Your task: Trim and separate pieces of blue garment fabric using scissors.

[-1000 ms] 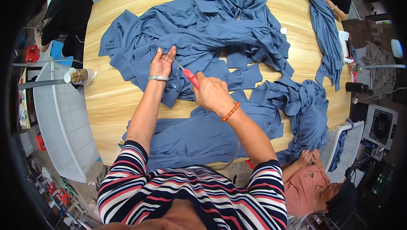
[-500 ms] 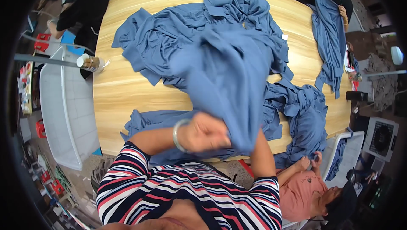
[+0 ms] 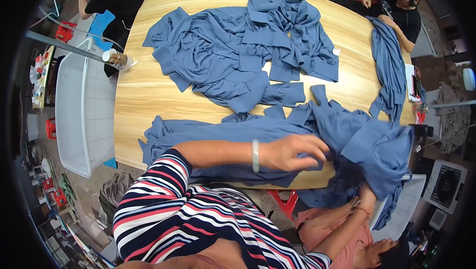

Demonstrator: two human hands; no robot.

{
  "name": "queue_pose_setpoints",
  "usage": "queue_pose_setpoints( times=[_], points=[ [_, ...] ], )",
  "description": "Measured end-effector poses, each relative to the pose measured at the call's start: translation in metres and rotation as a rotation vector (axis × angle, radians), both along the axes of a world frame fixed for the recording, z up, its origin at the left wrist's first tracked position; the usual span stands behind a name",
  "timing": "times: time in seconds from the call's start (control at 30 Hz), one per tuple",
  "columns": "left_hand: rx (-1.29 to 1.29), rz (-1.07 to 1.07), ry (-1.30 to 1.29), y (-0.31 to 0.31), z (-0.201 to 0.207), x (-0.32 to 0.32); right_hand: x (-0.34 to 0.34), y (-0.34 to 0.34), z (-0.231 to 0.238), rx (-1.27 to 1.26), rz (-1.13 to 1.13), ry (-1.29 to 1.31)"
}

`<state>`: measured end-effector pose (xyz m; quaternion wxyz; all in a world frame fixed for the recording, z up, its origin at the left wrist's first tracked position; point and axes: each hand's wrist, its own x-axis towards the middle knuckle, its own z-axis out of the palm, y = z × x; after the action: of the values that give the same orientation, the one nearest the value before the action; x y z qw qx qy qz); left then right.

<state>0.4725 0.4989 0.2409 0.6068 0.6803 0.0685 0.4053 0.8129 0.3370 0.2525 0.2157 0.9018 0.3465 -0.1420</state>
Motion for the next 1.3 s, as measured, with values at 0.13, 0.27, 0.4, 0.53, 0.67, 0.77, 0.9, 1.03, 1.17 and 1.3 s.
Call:
queue_pose_setpoints(
  times=[0.13, 0.27, 0.4, 0.53, 0.67, 0.77, 0.9, 1.03, 1.17, 1.3],
  points=[
    [-0.081, 0.46, 0.346, 0.076, -0.058, -0.078, -0.055, -0.011, -0.047, 0.357, -0.092, 0.215],
    [0.389, 1.205, 0.643, 0.187, -0.124, -0.223, -0.134, 0.022, -0.018, 0.326, 0.025, 0.14],
    [0.524, 1.716, 1.005, 0.262, -0.17, -0.333, -0.17, 0.068, 0.013, 0.416, 0.119, 0.073],
    [0.301, 1.517, 1.483, 0.288, -0.178, -0.371, -0.199, 0.091, 0.019, 0.462, 0.234, 0.051],
    [0.153, 1.242, 1.235, 0.289, -0.171, -0.379, -0.222, 0.115, 0.015, 0.466, 0.308, 0.14],
    [0.238, 0.904, 0.799, 0.228, -0.099, -0.325, -0.238, 0.131, 0.012, 0.434, 0.276, 0.233],
    [0.482, 0.39, 0.883, 0.084, -0.101, -0.262, -0.258, 0.155, 0.009, 0.441, 0.329, 0.289],
    [0.146, 0.164, 1.021, 0.017, -0.131, -0.27, -0.287, 0.179, 0.001, 0.442, 0.453, 0.377],
    [-0.456, 0.629, 0.758, 0.026, -0.118, -0.279, -0.302, 0.181, -0.012, 0.398, 0.508, 0.477],
    [-0.041, 1.305, 0.831, 0.061, -0.146, -0.299, -0.324, 0.187, -0.017, 0.356, 0.581, 0.573]
  ],
)
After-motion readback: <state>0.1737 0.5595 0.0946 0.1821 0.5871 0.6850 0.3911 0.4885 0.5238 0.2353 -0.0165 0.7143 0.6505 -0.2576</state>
